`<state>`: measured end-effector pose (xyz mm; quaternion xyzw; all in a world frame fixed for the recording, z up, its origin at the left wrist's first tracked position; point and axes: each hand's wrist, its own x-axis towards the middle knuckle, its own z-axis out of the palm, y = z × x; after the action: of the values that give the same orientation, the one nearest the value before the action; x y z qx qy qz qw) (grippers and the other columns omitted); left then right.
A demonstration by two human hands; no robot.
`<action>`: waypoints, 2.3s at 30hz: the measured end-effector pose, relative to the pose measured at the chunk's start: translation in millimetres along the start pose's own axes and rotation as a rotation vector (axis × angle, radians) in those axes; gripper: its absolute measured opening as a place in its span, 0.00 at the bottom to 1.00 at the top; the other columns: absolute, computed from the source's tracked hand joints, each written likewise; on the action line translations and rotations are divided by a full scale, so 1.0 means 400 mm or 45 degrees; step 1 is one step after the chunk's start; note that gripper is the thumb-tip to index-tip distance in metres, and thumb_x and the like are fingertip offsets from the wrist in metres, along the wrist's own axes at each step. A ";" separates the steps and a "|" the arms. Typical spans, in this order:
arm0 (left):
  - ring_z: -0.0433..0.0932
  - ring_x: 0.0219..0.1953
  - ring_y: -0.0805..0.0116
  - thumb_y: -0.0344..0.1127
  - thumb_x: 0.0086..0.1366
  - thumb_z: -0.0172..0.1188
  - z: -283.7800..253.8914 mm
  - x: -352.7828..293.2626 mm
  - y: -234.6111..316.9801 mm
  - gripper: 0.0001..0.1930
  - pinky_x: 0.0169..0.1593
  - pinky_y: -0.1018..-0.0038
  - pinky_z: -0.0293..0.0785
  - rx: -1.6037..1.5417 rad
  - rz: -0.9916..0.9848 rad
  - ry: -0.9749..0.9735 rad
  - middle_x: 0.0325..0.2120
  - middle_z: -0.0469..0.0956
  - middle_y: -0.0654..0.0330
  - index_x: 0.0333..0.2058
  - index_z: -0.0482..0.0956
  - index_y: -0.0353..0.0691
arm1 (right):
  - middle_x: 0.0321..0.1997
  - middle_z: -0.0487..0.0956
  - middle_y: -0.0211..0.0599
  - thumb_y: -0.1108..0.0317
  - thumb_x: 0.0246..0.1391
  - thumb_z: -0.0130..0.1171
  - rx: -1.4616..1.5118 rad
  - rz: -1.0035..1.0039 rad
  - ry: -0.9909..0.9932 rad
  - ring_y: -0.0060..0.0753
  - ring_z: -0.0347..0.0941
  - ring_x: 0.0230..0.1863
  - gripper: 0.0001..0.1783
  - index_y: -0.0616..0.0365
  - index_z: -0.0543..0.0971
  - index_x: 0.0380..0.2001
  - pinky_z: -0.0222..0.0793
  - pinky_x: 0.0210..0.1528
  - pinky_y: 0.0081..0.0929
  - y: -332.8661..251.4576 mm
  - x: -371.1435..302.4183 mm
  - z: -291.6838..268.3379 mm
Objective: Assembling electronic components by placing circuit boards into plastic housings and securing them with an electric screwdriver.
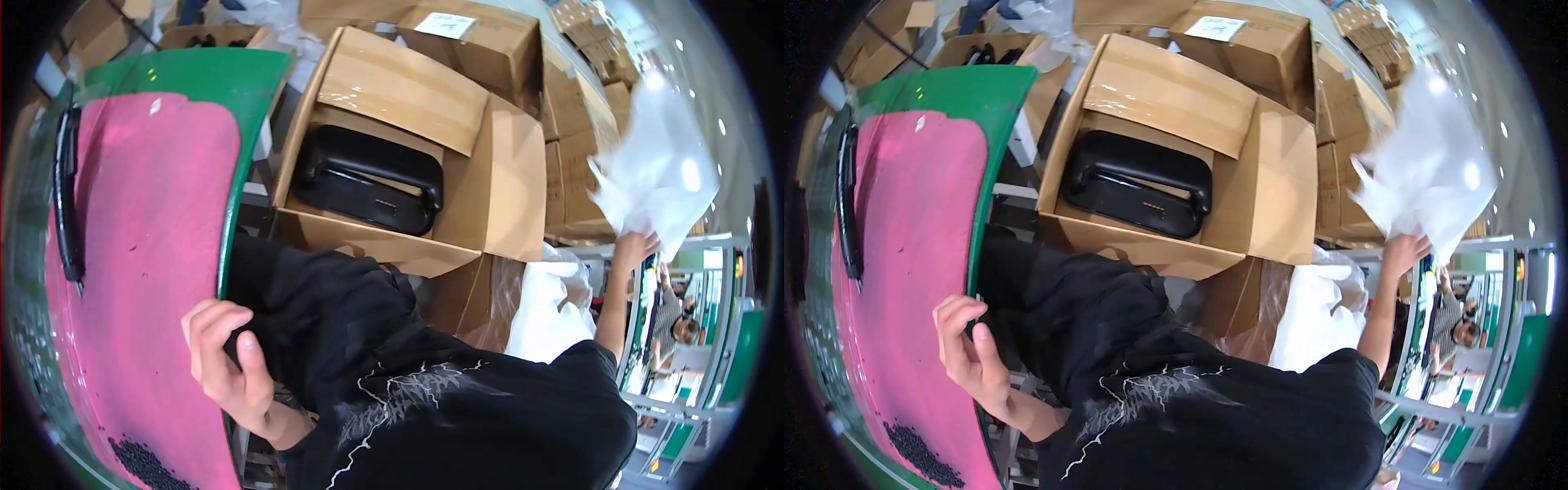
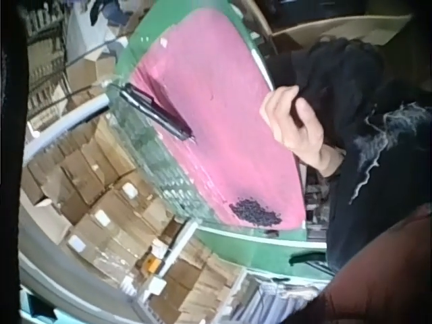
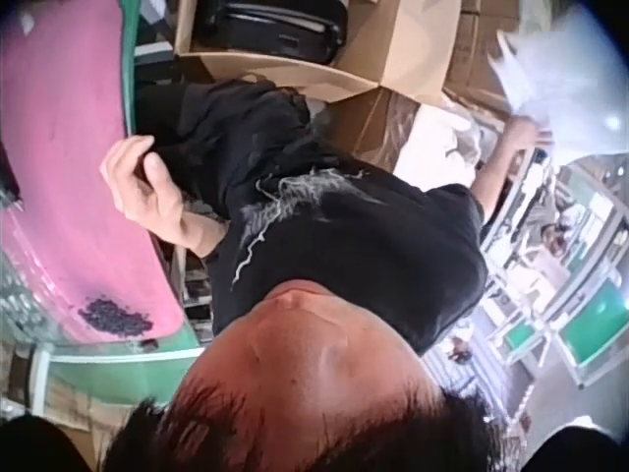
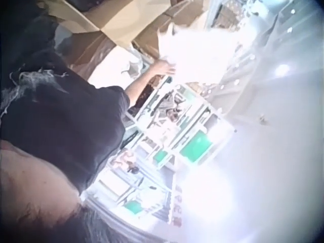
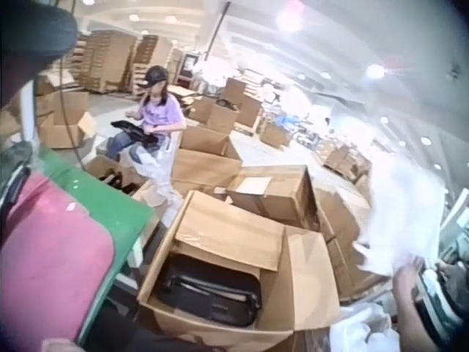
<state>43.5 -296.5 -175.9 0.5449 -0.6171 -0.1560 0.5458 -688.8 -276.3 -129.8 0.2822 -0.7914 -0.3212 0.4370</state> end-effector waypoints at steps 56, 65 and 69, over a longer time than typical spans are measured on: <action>0.67 0.59 0.53 0.35 0.53 0.72 0.308 -0.103 -0.118 0.42 0.55 0.62 0.72 -0.348 -0.029 -0.620 0.57 0.66 0.53 0.64 0.58 0.38 | 0.40 0.81 0.32 0.58 0.67 0.53 2.702 -1.179 -1.408 0.28 0.76 0.44 0.16 0.60 0.79 0.44 0.72 0.49 0.29 -0.660 0.003 -0.965; 0.67 0.64 0.54 0.24 0.59 0.60 0.149 -0.077 0.010 0.37 0.64 0.65 0.66 -0.894 -0.618 0.098 0.62 0.63 0.46 0.67 0.56 0.37 | 0.76 0.54 0.44 0.39 0.57 0.61 2.922 -1.935 -0.429 0.40 0.58 0.70 0.53 0.62 0.53 0.72 0.66 0.63 0.39 -0.460 0.016 -1.272; 0.53 0.70 0.60 0.23 0.65 0.52 -0.116 -0.112 0.039 0.34 0.71 0.64 0.49 -0.866 -0.675 0.601 0.64 0.59 0.50 0.68 0.51 0.34 | 0.65 0.71 0.50 0.52 0.31 0.73 1.219 -2.689 1.007 0.55 0.62 0.69 0.41 0.60 0.78 0.52 0.53 0.70 0.53 -0.400 -0.165 -1.544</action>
<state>66.2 -234.6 -169.7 0.4947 -0.2308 -0.3545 0.7592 -93.0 -491.3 -30.1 0.9956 -0.0249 -0.0865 0.0242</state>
